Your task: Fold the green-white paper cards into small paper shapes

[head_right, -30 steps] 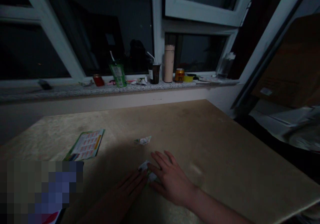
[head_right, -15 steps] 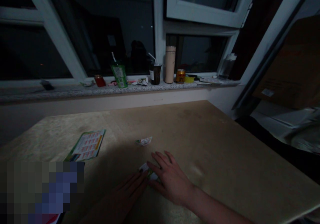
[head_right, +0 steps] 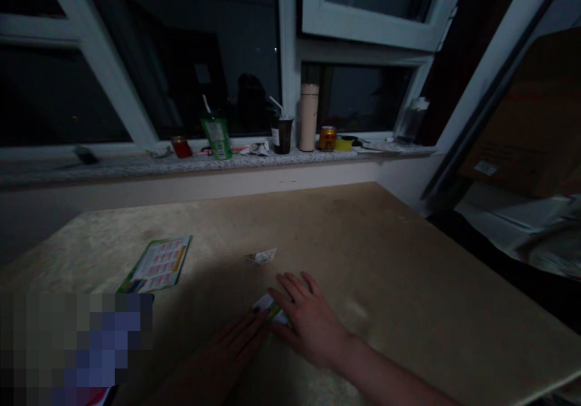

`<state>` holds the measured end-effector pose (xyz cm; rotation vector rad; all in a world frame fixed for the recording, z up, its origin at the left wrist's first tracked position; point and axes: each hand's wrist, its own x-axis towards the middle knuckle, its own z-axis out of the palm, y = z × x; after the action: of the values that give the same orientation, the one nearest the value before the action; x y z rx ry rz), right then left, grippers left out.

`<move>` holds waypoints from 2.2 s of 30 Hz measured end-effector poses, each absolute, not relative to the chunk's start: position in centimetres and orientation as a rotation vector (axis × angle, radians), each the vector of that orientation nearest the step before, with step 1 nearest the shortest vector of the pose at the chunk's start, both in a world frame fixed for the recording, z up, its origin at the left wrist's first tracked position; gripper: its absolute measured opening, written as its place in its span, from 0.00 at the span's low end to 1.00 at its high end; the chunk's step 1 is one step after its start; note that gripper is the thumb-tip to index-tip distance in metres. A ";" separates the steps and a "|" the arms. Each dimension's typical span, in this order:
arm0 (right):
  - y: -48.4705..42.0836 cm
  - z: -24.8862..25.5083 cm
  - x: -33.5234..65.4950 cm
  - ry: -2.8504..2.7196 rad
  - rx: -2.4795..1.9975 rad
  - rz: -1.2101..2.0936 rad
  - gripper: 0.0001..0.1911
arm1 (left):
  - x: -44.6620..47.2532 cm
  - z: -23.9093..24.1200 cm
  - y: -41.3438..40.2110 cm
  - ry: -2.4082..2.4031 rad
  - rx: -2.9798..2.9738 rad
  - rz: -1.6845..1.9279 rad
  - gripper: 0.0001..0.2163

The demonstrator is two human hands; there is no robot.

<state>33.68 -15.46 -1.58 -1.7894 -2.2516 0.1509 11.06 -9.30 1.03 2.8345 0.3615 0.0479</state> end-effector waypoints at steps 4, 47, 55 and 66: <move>-15.2 -1.3 33.6 -2.289 -1.767 0.089 0.30 | 11.1 0.9 -9.3 0.357 2.827 0.062 0.37; -14.2 -0.8 36.4 -2.320 -1.577 0.205 0.20 | 11.2 1.5 -9.2 0.355 2.778 0.011 0.39; -14.3 -0.1 36.2 -2.427 -1.565 0.061 0.21 | 11.2 1.3 -9.2 0.370 2.792 -0.008 0.39; -14.4 0.2 36.0 -2.482 -1.479 0.029 0.23 | 11.1 1.0 -9.1 0.361 2.827 0.007 0.38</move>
<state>36.04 -14.35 0.19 -1.4792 -2.4821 0.0292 11.15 -9.13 0.98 2.8266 0.3606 0.0072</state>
